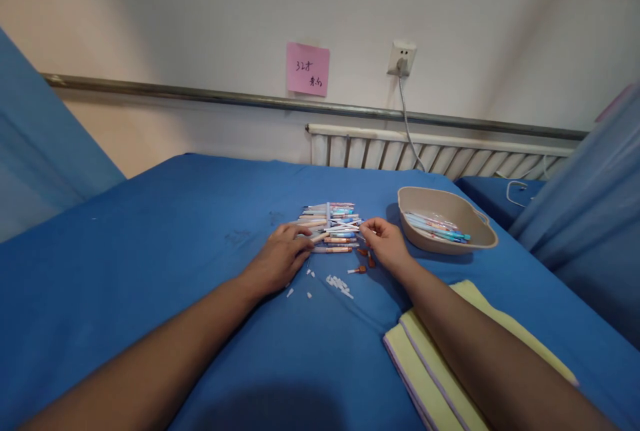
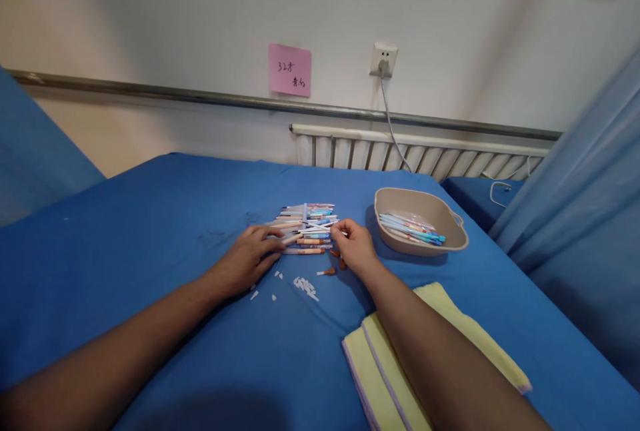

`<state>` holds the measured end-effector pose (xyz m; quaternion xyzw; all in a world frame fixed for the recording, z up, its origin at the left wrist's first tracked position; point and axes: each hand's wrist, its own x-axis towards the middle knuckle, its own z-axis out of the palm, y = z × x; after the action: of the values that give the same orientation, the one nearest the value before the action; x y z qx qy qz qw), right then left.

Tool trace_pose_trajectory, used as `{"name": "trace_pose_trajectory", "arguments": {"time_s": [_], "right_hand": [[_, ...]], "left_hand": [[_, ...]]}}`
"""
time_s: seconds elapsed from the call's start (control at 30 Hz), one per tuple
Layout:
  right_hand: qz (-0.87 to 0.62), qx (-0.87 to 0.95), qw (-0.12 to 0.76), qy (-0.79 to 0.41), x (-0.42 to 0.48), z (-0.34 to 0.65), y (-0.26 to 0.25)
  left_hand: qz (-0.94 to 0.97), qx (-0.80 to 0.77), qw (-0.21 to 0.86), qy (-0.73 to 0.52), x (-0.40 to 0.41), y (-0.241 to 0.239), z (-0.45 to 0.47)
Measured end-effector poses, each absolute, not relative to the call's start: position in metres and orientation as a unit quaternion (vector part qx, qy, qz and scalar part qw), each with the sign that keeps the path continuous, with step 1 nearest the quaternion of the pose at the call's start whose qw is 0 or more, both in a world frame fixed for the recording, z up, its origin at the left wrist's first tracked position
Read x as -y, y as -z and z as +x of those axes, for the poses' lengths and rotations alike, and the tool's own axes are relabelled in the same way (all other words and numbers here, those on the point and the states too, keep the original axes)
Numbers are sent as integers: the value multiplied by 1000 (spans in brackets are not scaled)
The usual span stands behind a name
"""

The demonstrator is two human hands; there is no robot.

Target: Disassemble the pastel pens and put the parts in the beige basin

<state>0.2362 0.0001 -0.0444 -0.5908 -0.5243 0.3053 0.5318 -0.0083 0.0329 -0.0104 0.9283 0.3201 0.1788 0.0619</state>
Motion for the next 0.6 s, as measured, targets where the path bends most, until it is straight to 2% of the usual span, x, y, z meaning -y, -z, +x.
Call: {"name": "trace_pose_trajectory", "arguments": {"time_s": [0.2, 0.4, 0.6], "right_hand": [[-588, 520, 528, -324, 1, 235, 45], [-587, 512, 509, -366, 4, 231, 47], [-569, 551, 503, -346, 6, 228, 47]], "left_hand": [[921, -332, 105, -171, -27, 5, -6], [933, -305, 83, -171, -27, 7, -5], [929, -315, 89, -170, -30, 13, -4]]}}
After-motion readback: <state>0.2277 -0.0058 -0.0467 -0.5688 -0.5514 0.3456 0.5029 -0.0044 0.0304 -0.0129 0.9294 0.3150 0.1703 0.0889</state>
